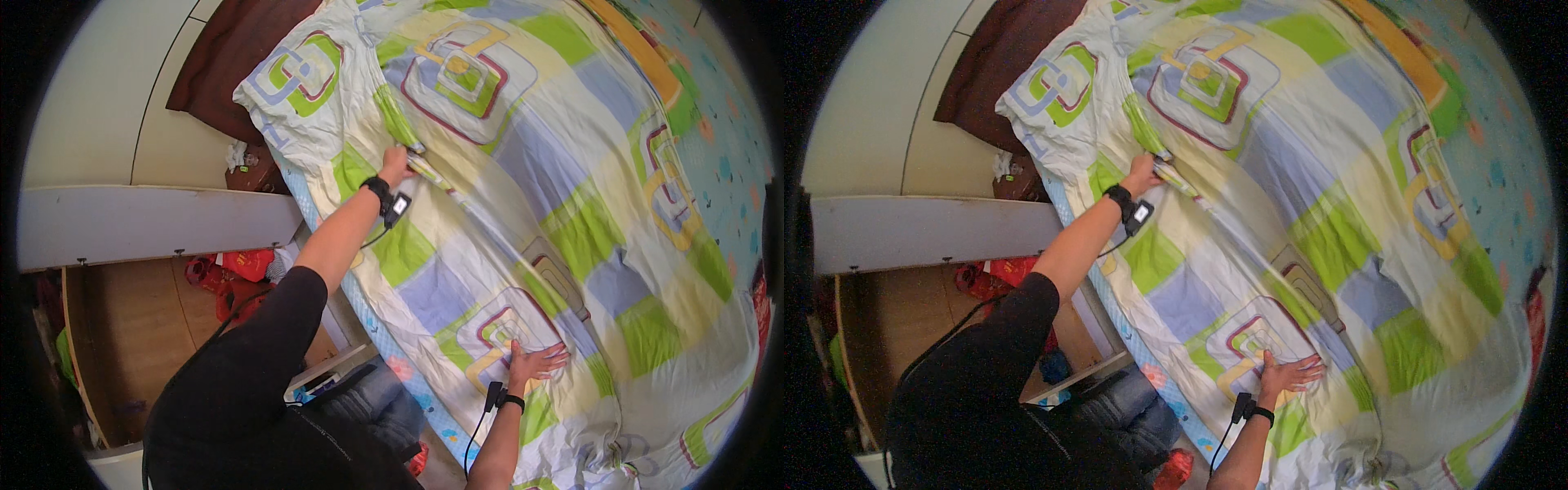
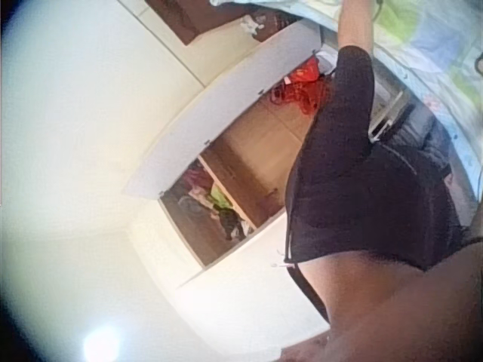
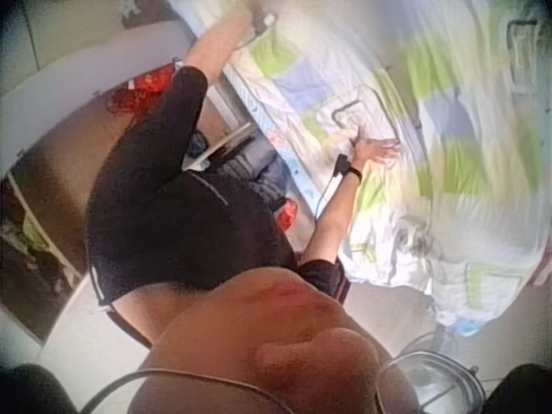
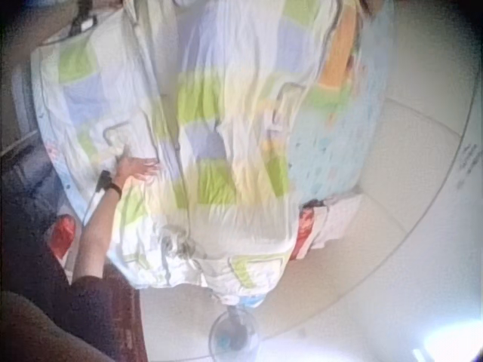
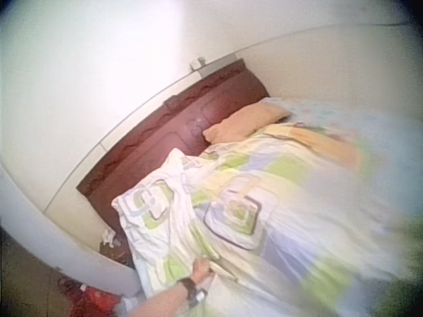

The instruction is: The person folds a patterned duvet cover on a bed, repeatedly spreading the fabric across the mattress and aligning the edges by hand before performing several folds.

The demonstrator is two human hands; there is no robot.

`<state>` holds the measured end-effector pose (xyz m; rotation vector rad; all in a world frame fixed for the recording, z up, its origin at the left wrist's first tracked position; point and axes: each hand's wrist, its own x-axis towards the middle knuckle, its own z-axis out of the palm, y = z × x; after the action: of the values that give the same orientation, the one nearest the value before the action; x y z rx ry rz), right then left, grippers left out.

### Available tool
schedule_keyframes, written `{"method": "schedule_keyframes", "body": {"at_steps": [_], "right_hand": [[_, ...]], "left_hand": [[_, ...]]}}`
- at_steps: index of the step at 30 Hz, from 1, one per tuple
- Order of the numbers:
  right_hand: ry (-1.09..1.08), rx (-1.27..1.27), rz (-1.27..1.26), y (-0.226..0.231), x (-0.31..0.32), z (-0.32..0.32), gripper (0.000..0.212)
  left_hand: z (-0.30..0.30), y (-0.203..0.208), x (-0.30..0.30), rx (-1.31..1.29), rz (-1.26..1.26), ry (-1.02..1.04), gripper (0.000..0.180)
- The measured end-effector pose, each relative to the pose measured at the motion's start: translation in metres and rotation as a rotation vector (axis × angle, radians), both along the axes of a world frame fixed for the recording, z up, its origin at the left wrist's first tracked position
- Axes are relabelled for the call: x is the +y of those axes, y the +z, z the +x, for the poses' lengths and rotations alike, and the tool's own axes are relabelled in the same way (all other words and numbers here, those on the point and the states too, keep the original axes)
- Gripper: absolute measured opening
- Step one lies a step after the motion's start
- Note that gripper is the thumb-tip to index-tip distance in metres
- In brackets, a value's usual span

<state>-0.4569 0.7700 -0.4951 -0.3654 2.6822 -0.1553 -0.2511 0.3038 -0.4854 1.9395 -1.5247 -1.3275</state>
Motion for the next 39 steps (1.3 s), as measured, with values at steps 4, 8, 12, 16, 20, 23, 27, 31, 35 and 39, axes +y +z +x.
{"method": "schedule_keyframes", "body": {"at_steps": [4,8,12,16,20,23,27,31,35,39], "right_hand": [[0.022,0.035,-0.008,-0.01,0.006,0.003,0.118],[0.016,0.065,0.004,-0.011,0.011,-0.001,0.117],[0.014,0.081,0.053,-0.008,0.011,-0.003,0.114],[0.014,0.129,0.189,0.008,-0.016,0.007,0.105],[-0.165,0.286,0.073,-0.029,-0.112,0.109,0.089],[-0.14,0.009,0.144,0.007,-0.279,0.197,0.085],[-0.188,0.843,1.257,-0.077,-0.33,0.183,0.103],[-0.345,0.236,0.565,-0.057,-0.323,0.193,0.127],[-0.301,0.487,0.406,-0.114,-0.282,0.184,0.133],[-0.353,0.2,0.233,-0.078,-0.31,0.197,0.133]], "left_hand": [[-0.019,0.001,-0.023,0.805,0.381,0.221,0.035],[-0.057,-0.013,-0.001,0.679,0.517,0.319,0.035],[-0.06,-0.034,-0.007,0.733,0.548,0.103,0.032],[-0.061,-0.052,-0.011,0.684,0.491,0.232,0.032],[-0.072,-0.049,-0.006,0.662,0.555,0.1,0.041],[-0.037,-0.063,-0.038,0.537,0.456,-0.033,0.046],[-0.066,0.009,-0.008,0.564,0.782,-0.28,0.049],[0.011,0.034,-0.112,0.407,0.937,-0.91,0.037],[0.078,0.093,-0.21,0.529,0.868,-0.967,0.027],[0.196,0.144,-0.36,-0.067,-0.495,-0.701,0.038]]}}
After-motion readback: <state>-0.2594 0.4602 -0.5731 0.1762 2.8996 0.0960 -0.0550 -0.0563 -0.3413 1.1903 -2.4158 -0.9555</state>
